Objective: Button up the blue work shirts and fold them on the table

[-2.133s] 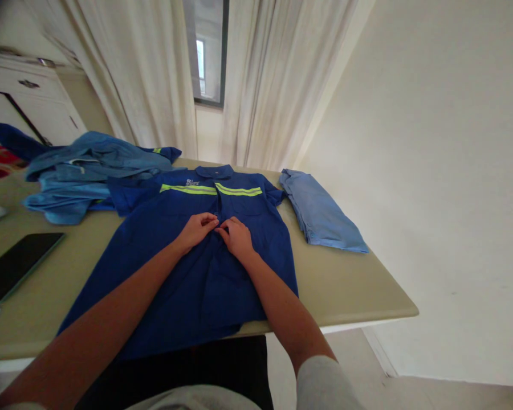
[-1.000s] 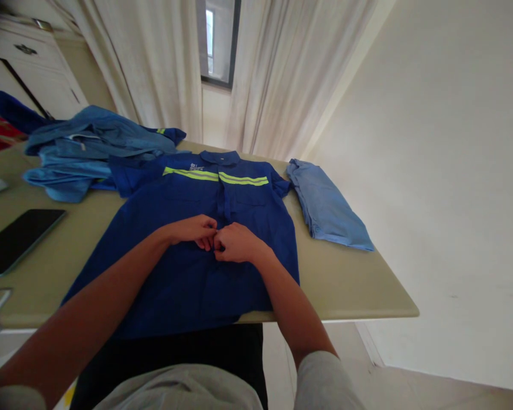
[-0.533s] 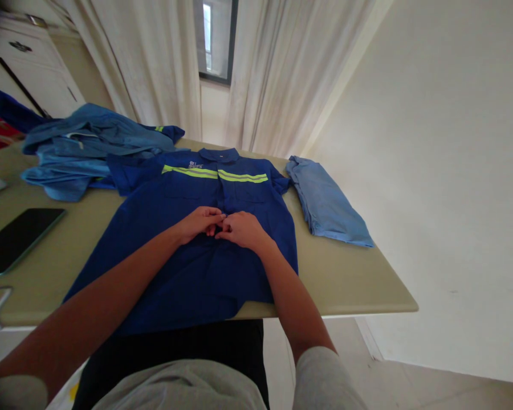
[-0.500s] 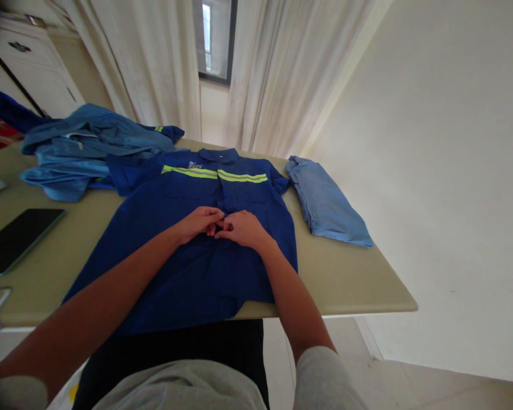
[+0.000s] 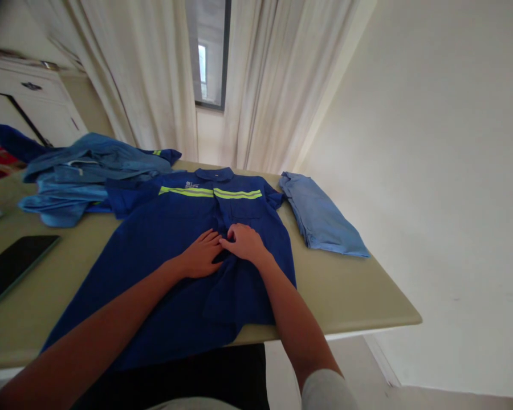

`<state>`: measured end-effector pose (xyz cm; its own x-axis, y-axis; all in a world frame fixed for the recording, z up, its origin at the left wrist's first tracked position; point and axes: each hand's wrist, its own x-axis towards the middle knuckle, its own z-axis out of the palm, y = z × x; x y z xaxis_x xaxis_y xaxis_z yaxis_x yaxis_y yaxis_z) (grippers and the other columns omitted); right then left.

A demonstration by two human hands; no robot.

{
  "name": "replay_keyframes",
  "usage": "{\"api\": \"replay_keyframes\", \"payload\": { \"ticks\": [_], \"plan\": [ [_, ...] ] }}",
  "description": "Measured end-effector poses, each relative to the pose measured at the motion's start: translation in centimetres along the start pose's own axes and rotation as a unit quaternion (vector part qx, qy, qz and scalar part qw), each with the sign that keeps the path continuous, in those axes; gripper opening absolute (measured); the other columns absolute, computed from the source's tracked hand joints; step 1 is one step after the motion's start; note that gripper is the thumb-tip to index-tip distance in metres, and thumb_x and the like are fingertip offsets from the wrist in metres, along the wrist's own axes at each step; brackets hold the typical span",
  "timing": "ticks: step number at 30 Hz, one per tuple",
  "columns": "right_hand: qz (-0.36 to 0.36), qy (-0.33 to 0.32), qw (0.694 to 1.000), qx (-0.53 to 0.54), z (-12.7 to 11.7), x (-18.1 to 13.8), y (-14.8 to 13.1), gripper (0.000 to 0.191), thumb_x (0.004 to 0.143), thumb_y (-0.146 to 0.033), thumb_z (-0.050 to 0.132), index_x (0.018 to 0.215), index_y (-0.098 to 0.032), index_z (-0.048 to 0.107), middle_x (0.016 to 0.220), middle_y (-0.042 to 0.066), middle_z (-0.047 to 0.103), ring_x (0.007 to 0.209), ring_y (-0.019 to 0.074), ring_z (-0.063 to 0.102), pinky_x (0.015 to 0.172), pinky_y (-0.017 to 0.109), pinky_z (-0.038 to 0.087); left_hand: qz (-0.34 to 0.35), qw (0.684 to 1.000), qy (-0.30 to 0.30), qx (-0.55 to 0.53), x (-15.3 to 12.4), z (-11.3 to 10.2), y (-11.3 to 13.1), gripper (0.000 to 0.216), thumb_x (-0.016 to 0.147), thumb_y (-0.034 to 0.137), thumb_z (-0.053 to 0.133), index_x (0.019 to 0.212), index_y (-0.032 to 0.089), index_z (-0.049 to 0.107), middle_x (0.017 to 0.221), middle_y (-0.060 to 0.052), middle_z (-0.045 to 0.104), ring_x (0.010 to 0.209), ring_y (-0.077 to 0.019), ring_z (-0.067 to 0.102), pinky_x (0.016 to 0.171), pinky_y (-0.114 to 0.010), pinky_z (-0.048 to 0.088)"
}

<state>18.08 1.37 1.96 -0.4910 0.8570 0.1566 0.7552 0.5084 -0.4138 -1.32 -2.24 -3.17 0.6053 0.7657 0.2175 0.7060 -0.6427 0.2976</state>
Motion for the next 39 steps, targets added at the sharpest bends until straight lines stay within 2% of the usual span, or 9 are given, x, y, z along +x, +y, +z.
{"api": "replay_keyframes", "payload": {
  "ticks": [2, 9, 16, 19, 27, 31, 34, 37, 39],
  "plan": [
    [0.024, 0.022, 0.999, -0.031, 0.0, 0.0, 0.1, 0.014, 0.092, -0.032, 0.07, 0.1, -0.021, 0.068, 0.097, 0.003, 0.07, 0.083, 0.0165, 0.063, 0.074, 0.027, 0.043, -0.006, 1.0, 0.012, -0.011, 0.2, -0.2, -0.1, 0.048, 0.1, 0.051, 0.05, 0.134, 0.022, 0.067, 0.137, -0.013, 0.067, 0.135, -0.0307, 0.056, 0.127, -0.052, 0.024],
    [0.062, 0.026, 0.997, -0.044, 0.3, 0.3, 1.1, 0.038, 0.091, -0.022, 0.064, 0.129, -0.022, 0.058, 0.109, 0.006, 0.075, 0.101, 0.0223, 0.07, 0.086, 0.031, 0.049, -0.058, 0.998, 0.025, 0.03, 0.4, 0.1, -0.2, 0.065, 0.103, 0.06, 0.041, 0.156, 0.024, 0.048, 0.164, -0.012, 0.046, 0.156, -0.0298, 0.034, 0.129, -0.052, 0.018],
    [0.115, -0.067, 0.97, -0.204, -0.9, 0.5, -3.5, 0.026, 0.092, -0.027, 0.063, 0.115, -0.017, 0.066, 0.112, 0.021, 0.075, 0.106, 0.0375, 0.073, 0.082, 0.044, 0.055, -0.033, 0.997, -0.03, 0.06, -2.0, 0.5, 3.2, 0.071, 0.101, 0.053, 0.042, 0.162, 0.018, 0.039, 0.168, -0.016, 0.037, 0.159, -0.0319, 0.028, 0.13, -0.054, 0.016],
    [0.099, -0.044, 0.971, -0.214, -0.4, 1.7, -5.1, 0.028, 0.092, -0.023, 0.063, 0.119, -0.014, 0.066, 0.114, 0.023, 0.073, 0.107, 0.0367, 0.073, 0.084, 0.044, 0.056, -0.03, 0.997, -0.044, 0.059, -3.3, 0.5, 5.3, 0.069, 0.098, 0.047, 0.048, 0.162, 0.021, 0.041, 0.166, -0.017, 0.04, 0.158, -0.0343, 0.029, 0.13, -0.056, 0.015],
    [0.145, -0.002, 0.977, -0.154, 2.5, 4.3, -3.3, 0.025, 0.099, -0.022, 0.054, 0.12, -0.018, 0.066, 0.12, 0.017, 0.072, 0.108, 0.0302, 0.072, 0.088, 0.038, 0.054, -0.026, 0.991, -0.116, 0.054, -5.6, -0.8, 9.6, 0.064, 0.093, 0.04, 0.052, 0.154, 0.019, 0.052, 0.166, -0.018, 0.04, 0.158, -0.0393, 0.027, 0.126, -0.06, 0.021],
    [0.149, 0.099, 0.982, -0.054, 3.8, 3.9, -1.3, 0.03, 0.099, -0.022, 0.053, 0.128, -0.025, 0.059, 0.118, 0.009, 0.072, 0.101, 0.0239, 0.07, 0.088, 0.034, 0.052, -0.067, 0.991, -0.113, -0.004, -2.7, -3.9, 8.1, 0.035, 0.095, 0.034, 0.048, 0.115, 0.023, 0.073, 0.133, -0.012, 0.071, 0.125, -0.0304, 0.065, 0.103, -0.044, 0.05],
    [0.159, 0.145, 0.976, 0.019, 4.2, 3.8, 0.3, 0.027, 0.095, -0.015, 0.054, 0.118, -0.023, 0.065, 0.118, 0.007, 0.069, 0.105, 0.0214, 0.067, 0.092, 0.031, 0.05, -0.198, 0.978, -0.059, -0.04, 0.8, -5.4, 5.1, 0.034, 0.101, 0.034, 0.041, 0.095, 0.024, 0.073, 0.101, -0.007, 0.077, 0.096, -0.0249, 0.072, 0.086, -0.037, 0.053],
    [0.145, 0.165, 0.974, 0.058, 4.3, 4.0, 1.6, 0.032, 0.092, -0.01, 0.053, 0.116, -0.022, 0.07, 0.117, 0.008, 0.067, 0.106, 0.0198, 0.064, 0.095, 0.03, 0.049, -0.304, 0.952, 0.049, 0.003, 3.2, -4.6, 1.8, 0.034, 0.104, 0.032, 0.041, 0.111, 0.021, 0.072, 0.115, -0.011, 0.074, 0.106, -0.0263, 0.068, 0.091, -0.037, 0.051],
    [0.126, 0.164, 0.976, 0.07, 4.4, 4.1, 2.1, 0.033, 0.095, -0.011, 0.053, 0.118, -0.024, 0.072, 0.117, 0.007, 0.066, 0.104, 0.0191, 0.064, 0.095, 0.031, 0.049, -0.306, 0.947, 0.085, 0.049, 3.6, -3.2, 0.2, 0.035, 0.104, 0.033, 0.044, 0.127, 0.021, 0.068, 0.133, -0.013, 0.067, 0.12, -0.0302, 0.06, 0.098, -0.041, 0.048]
  ]
}}
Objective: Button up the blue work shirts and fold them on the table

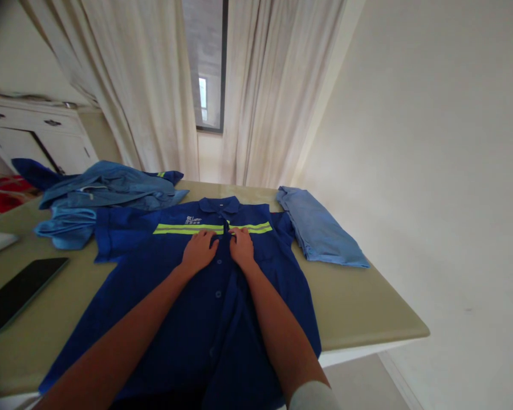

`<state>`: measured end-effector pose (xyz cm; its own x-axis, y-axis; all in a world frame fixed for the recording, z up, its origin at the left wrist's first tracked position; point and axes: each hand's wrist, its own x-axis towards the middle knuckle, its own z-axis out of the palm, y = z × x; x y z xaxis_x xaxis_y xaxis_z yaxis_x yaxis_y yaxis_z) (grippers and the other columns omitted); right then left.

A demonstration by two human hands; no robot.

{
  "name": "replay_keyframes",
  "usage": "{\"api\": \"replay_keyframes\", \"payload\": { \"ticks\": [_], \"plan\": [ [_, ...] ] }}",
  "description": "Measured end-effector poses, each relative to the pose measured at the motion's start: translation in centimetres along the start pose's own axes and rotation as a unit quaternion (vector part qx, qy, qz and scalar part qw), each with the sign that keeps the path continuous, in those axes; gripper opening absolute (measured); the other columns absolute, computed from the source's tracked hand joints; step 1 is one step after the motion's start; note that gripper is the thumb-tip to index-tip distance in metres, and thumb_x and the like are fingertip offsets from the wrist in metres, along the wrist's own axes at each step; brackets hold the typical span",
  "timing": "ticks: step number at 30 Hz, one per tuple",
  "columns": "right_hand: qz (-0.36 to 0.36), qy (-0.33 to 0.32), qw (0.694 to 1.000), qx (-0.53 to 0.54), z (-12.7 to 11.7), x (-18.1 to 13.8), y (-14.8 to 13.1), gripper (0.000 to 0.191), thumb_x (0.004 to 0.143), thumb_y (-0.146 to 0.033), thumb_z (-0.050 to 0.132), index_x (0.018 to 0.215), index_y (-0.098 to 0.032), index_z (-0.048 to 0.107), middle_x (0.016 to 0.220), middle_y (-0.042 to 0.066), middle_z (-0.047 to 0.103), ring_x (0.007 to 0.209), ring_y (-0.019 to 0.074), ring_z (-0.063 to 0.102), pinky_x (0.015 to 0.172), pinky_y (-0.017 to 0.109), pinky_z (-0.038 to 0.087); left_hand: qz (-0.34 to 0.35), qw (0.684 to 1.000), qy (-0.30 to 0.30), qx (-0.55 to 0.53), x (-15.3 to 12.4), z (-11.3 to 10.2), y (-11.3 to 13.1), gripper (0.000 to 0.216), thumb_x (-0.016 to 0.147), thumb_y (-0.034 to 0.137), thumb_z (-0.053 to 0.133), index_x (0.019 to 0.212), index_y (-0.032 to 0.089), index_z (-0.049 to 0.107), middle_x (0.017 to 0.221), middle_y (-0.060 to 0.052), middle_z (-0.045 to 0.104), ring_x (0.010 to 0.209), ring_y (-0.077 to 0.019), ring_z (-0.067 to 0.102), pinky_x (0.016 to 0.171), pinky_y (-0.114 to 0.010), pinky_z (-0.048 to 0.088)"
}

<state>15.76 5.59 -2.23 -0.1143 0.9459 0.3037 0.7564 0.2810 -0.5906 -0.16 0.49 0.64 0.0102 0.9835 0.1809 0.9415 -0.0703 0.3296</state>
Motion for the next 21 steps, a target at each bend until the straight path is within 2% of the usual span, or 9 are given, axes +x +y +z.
{"api": "replay_keyframes", "payload": {
  "ticks": [2, 4, 9, 11, 15, 18, 21],
  "plan": [
    [-0.018, -0.021, 1.0, -0.004, 0.1, 0.1, 0.1, 0.028, 0.097, -0.016, 0.056, 0.118, -0.025, 0.074, 0.117, 0.007, 0.067, 0.102, 0.0194, 0.065, 0.094, 0.031, 0.049, 0.022, 0.999, 0.009, 0.031, 0.3, 1.4, -0.7, 0.039, 0.104, 0.038, 0.047, 0.135, 0.025, 0.065, 0.143, -0.013, 0.06, 0.126, -0.0346, 0.054, 0.1, -0.048, 0.047],
    [-0.034, -0.053, 0.998, -0.032, 0.4, 0.2, -0.2, 0.023, 0.099, -0.024, 0.06, 0.117, -0.026, 0.074, 0.117, 0.006, 0.069, 0.102, 0.021, 0.065, 0.094, 0.032, 0.049, 0.028, 0.999, 0.0, 0.039, 0.6, 2.0, -1.1, 0.039, 0.103, 0.042, 0.048, 0.135, 0.028, 0.066, 0.144, -0.012, 0.058, 0.127, -0.0368, 0.052, 0.099, -0.053, 0.047],
    [-0.036, -0.09, 0.988, -0.119, 0.8, 0.3, -1.3, 0.027, 0.102, -0.027, 0.053, 0.123, -0.029, 0.071, 0.119, 0.006, 0.074, 0.104, 0.0248, 0.069, 0.09, 0.035, 0.05, -0.043, 0.998, -0.036, -0.029, 2.4, 1.5, -0.7, 0.029, 0.098, 0.041, 0.058, 0.121, 0.031, 0.072, 0.134, -0.01, 0.062, 0.123, -0.0357, 0.056, 0.096, -0.054, 0.049],
    [-0.025, -0.093, 0.987, -0.129, 0.7, 0.3, -1.5, 0.028, 0.103, -0.028, 0.052, 0.124, -0.029, 0.07, 0.118, 0.006, 0.074, 0.103, 0.0254, 0.07, 0.088, 0.035, 0.05, -0.059, 0.997, -0.023, -0.05, 2.9, 1.6, -0.6, 0.024, 0.097, 0.039, 0.06, 0.115, 0.03, 0.073, 0.13, -0.009, 0.064, 0.12, -0.0339, 0.059, 0.097, -0.053, 0.048],
    [-0.006, -0.086, 0.988, -0.127, 0.4, 0.2, -1.6, 0.023, 0.104, -0.033, 0.054, 0.121, -0.028, 0.069, 0.115, 0.005, 0.075, 0.104, 0.0244, 0.07, 0.086, 0.033, 0.05, -0.03, 0.996, 0.035, -0.082, 2.9, 2.7, -1.0, 0.018, 0.096, 0.031, 0.061, 0.109, 0.028, 0.072, 0.12, -0.006, 0.069, 0.116, -0.0292, 0.062, 0.098, -0.047, 0.047],
    [0.004, -0.053, 0.99, -0.134, 0.3, 0.0, -1.7, 0.021, 0.104, -0.033, 0.054, 0.118, -0.025, 0.068, 0.115, 0.007, 0.075, 0.102, 0.0241, 0.069, 0.085, 0.033, 0.049, -0.004, 0.992, 0.057, -0.111, 2.7, 3.2, -1.4, 0.015, 0.095, 0.026, 0.06, 0.106, 0.026, 0.071, 0.115, -0.005, 0.071, 0.111, -0.0265, 0.063, 0.094, -0.041, 0.048],
    [0.004, -0.029, 0.992, -0.119, 0.4, 0.0, -1.6, 0.018, 0.102, -0.033, 0.058, 0.113, -0.024, 0.068, 0.113, 0.006, 0.075, 0.101, 0.023, 0.069, 0.084, 0.031, 0.049, 0.05, 0.989, 0.08, -0.111, 2.8, 3.5, -1.6, 0.014, 0.095, 0.019, 0.058, 0.104, 0.023, 0.069, 0.112, -0.007, 0.07, 0.108, -0.0258, 0.062, 0.095, -0.038, 0.048]
  ]
}}
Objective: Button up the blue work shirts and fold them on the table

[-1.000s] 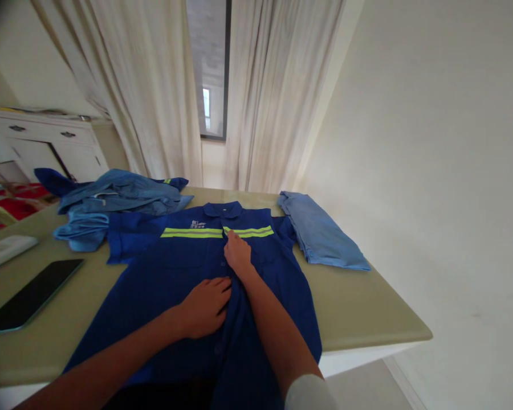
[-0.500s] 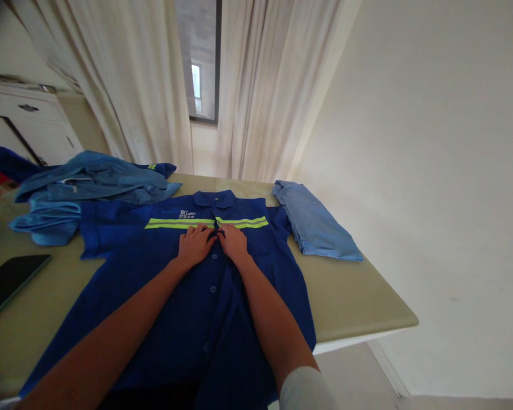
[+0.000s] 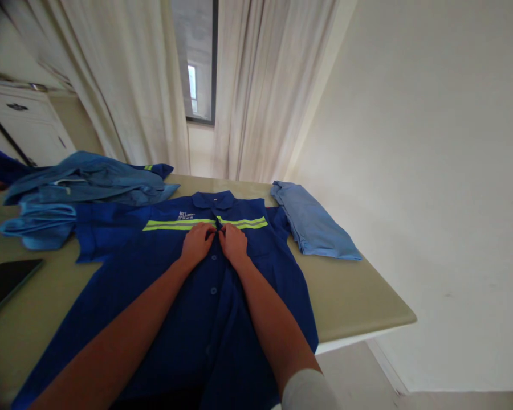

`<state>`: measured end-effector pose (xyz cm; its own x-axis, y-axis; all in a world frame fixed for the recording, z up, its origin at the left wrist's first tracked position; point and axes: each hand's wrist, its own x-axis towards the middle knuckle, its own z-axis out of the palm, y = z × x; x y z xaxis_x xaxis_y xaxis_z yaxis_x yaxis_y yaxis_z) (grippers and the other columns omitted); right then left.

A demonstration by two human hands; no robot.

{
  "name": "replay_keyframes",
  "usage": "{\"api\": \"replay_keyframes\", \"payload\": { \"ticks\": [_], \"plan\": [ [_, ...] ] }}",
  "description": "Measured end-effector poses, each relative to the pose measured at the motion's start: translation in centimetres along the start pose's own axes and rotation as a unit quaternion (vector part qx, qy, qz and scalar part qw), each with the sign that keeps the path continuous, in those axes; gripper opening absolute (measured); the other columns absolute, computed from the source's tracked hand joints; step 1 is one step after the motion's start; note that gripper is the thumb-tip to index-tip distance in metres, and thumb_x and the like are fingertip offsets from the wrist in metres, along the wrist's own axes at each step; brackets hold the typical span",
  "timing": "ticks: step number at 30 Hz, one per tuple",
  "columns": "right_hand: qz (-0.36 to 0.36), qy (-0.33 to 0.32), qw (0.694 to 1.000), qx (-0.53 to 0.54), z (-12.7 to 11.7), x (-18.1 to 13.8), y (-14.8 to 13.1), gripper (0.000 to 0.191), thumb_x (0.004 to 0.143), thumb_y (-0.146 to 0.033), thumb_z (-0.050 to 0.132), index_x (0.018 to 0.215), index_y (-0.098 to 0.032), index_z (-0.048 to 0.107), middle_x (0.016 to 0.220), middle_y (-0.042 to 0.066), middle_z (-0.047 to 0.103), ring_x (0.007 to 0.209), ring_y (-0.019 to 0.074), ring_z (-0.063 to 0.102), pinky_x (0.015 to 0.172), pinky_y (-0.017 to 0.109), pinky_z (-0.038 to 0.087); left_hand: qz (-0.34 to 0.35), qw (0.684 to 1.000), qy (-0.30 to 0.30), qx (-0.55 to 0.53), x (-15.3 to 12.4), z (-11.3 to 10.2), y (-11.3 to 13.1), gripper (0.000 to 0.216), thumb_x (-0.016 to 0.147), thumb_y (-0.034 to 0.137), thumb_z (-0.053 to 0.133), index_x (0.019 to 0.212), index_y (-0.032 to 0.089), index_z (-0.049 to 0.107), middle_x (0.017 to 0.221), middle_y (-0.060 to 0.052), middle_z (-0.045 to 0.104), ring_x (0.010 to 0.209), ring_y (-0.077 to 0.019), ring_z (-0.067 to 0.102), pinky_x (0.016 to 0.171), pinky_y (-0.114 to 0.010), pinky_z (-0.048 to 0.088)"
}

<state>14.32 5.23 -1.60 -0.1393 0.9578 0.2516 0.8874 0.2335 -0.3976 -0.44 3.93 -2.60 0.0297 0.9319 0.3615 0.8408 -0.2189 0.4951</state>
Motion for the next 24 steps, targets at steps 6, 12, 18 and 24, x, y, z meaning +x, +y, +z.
{"api": "replay_keyframes", "payload": {
  "ticks": [6, 12, 18, 24],
  "plan": [
    [-0.016, -0.023, 0.997, 0.069, 0.3, 0.2, 0.8, 0.015, 0.098, -0.03, 0.063, 0.109, -0.023, 0.072, 0.103, 0.004, 0.078, 0.094, 0.0197, 0.07, 0.081, 0.027, 0.047, 0.068, 0.997, 0.022, 0.009, 0.1, 0.9, -0.2, 0.015, 0.093, 0.01, 0.054, 0.096, 0.02, 0.065, 0.106, -0.01, 0.065, 0.103, -0.0252, 0.06, 0.095, -0.038, 0.049],
    [-0.04, -0.012, 0.994, 0.104, 0.3, 0.2, 1.0, 0.018, 0.095, -0.025, 0.063, 0.108, -0.023, 0.075, 0.101, 0.004, 0.079, 0.091, 0.019, 0.071, 0.081, 0.027, 0.048, 0.071, 0.997, 0.019, 0.02, 0.0, 0.6, 0.1, 0.015, 0.097, 0.014, 0.052, 0.098, 0.021, 0.065, 0.107, -0.009, 0.063, 0.103, -0.0244, 0.06, 0.096, -0.037, 0.049],
    [-0.05, 0.0, 0.977, 0.208, 0.5, 0.6, 1.4, 0.016, 0.093, -0.022, 0.062, 0.097, -0.02, 0.077, 0.083, 0.001, 0.077, 0.074, 0.0167, 0.068, 0.072, 0.025, 0.048, 0.062, 0.997, -0.02, 0.035, -0.1, -0.7, 0.7, 0.017, 0.102, 0.017, 0.048, 0.103, 0.022, 0.064, 0.111, -0.008, 0.067, 0.107, -0.0226, 0.062, 0.097, -0.033, 0.047],
    [-0.061, -0.015, 0.974, 0.219, 0.4, 0.7, 1.6, 0.025, 0.1, -0.029, 0.056, 0.09, -0.02, 0.077, 0.085, 0.002, 0.077, 0.078, 0.0172, 0.068, 0.075, 0.025, 0.048, 0.023, 0.998, -0.052, 0.017, 0.0, -0.8, 0.4, 0.016, 0.101, 0.015, 0.049, 0.104, 0.021, 0.063, 0.112, -0.008, 0.07, 0.104, -0.0218, 0.066, 0.091, -0.032, 0.048]
  ]
}}
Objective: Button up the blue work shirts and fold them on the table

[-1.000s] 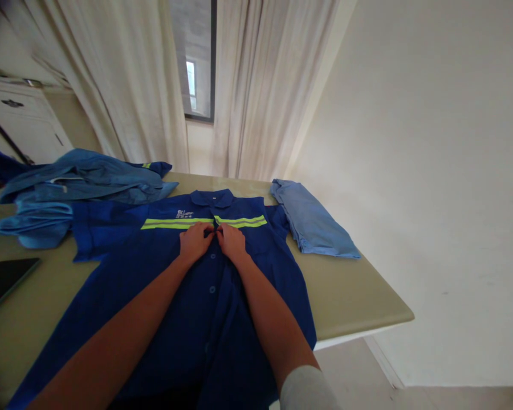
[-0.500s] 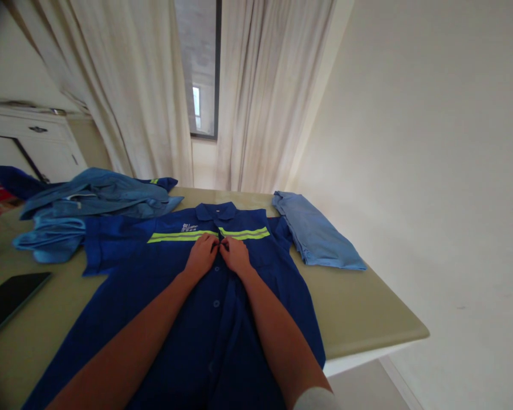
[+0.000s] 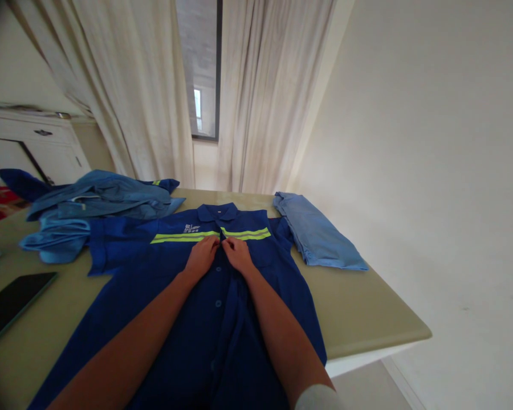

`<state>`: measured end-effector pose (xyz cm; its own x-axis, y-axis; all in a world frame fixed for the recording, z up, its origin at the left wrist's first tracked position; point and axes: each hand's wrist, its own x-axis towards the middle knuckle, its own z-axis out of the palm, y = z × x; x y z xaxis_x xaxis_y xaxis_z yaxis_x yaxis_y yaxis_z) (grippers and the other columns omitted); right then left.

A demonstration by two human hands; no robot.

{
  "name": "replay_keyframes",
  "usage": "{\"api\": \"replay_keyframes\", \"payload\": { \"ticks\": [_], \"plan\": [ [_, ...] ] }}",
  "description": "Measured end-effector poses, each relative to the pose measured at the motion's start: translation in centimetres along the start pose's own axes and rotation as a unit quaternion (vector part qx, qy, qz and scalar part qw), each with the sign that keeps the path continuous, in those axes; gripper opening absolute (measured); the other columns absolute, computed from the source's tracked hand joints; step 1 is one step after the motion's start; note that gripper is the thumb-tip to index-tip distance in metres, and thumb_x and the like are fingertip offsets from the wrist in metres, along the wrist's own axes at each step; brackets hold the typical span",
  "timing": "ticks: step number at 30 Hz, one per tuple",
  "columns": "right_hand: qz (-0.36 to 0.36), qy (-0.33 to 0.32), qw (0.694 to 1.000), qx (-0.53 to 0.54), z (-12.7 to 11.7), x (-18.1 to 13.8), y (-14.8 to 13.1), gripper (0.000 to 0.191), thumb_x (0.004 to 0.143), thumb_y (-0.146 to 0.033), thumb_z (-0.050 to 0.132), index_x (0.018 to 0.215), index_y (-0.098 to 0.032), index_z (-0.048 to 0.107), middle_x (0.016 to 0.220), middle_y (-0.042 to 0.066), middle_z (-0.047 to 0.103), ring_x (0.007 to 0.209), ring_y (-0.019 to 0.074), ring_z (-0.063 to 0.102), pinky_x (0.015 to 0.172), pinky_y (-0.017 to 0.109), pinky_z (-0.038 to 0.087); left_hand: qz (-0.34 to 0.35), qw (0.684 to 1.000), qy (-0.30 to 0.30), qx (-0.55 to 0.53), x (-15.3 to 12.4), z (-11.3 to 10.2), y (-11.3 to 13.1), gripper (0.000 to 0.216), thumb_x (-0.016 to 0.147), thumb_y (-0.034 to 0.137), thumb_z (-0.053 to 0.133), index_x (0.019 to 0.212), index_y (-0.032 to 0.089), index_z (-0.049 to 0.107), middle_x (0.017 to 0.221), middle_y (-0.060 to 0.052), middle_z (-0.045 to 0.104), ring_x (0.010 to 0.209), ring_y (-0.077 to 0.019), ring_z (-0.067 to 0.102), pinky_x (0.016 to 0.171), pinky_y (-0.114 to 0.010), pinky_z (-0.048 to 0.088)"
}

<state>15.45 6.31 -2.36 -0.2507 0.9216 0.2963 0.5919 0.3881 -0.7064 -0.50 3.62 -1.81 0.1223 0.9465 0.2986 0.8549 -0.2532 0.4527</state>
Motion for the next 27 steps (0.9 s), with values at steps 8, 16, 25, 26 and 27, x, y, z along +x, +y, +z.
{"api": "replay_keyframes", "payload": {
  "ticks": [8, 16, 25, 26, 27],
  "plan": [
    [0.006, -0.025, 1.0, 0.007, -0.21, -0.14, -0.18, 0.022, 0.096, -0.02, 0.057, 0.101, -0.018, 0.078, 0.086, 0.002, 0.076, 0.08, 0.0184, 0.067, 0.077, 0.026, 0.048, -0.002, 1.0, 0.001, -0.019, 0.04, 0.22, -0.34, 0.02, 0.097, 0.01, 0.05, 0.106, 0.021, 0.064, 0.111, -0.008, 0.07, 0.106, -0.0226, 0.065, 0.095, -0.034, 0.049],
    [-0.01, -0.017, 0.999, 0.031, -0.25, -0.31, -0.01, 0.024, 0.099, -0.025, 0.055, 0.1, -0.02, 0.079, 0.098, 0.004, 0.079, 0.092, 0.0198, 0.071, 0.086, 0.028, 0.049, -0.025, 0.999, 0.032, 0.032, -0.63, -0.12, 0.17, 0.018, 0.101, 0.02, 0.05, 0.108, 0.024, 0.066, 0.111, -0.007, 0.072, 0.107, -0.0249, 0.063, 0.094, -0.035, 0.048],
    [-0.012, -0.016, 0.999, 0.029, -0.22, -0.54, -0.19, 0.023, 0.098, -0.032, 0.059, 0.099, -0.019, 0.079, 0.084, 0.002, 0.075, 0.076, 0.0168, 0.064, 0.074, 0.025, 0.046, -0.029, 0.999, 0.028, -0.016, -0.21, -0.18, 0.01, 0.023, 0.103, 0.031, 0.049, 0.101, 0.02, 0.069, 0.102, -0.009, 0.075, 0.1, -0.0232, 0.068, 0.092, -0.034, 0.049],
    [-0.012, -0.018, 0.999, 0.027, -0.22, -0.52, -0.19, 0.023, 0.098, -0.032, 0.059, 0.099, -0.019, 0.079, 0.084, 0.002, 0.075, 0.075, 0.0167, 0.064, 0.073, 0.025, 0.046, -0.032, 0.999, 0.029, -0.022, -0.17, -0.16, -0.03, 0.022, 0.103, 0.032, 0.051, 0.101, 0.02, 0.069, 0.102, -0.008, 0.075, 0.1, -0.0233, 0.068, 0.091, -0.033, 0.049],
    [-0.012, -0.019, 0.999, 0.024, -0.22, -0.5, -0.19, 0.024, 0.098, -0.032, 0.059, 0.099, -0.019, 0.079, 0.083, 0.002, 0.075, 0.075, 0.0167, 0.064, 0.072, 0.025, 0.045, -0.035, 0.999, 0.028, -0.027, -0.13, -0.12, -0.09, 0.021, 0.102, 0.032, 0.052, 0.101, 0.02, 0.07, 0.102, -0.008, 0.076, 0.1, -0.0233, 0.068, 0.09, -0.033, 0.049]
  ]
}}
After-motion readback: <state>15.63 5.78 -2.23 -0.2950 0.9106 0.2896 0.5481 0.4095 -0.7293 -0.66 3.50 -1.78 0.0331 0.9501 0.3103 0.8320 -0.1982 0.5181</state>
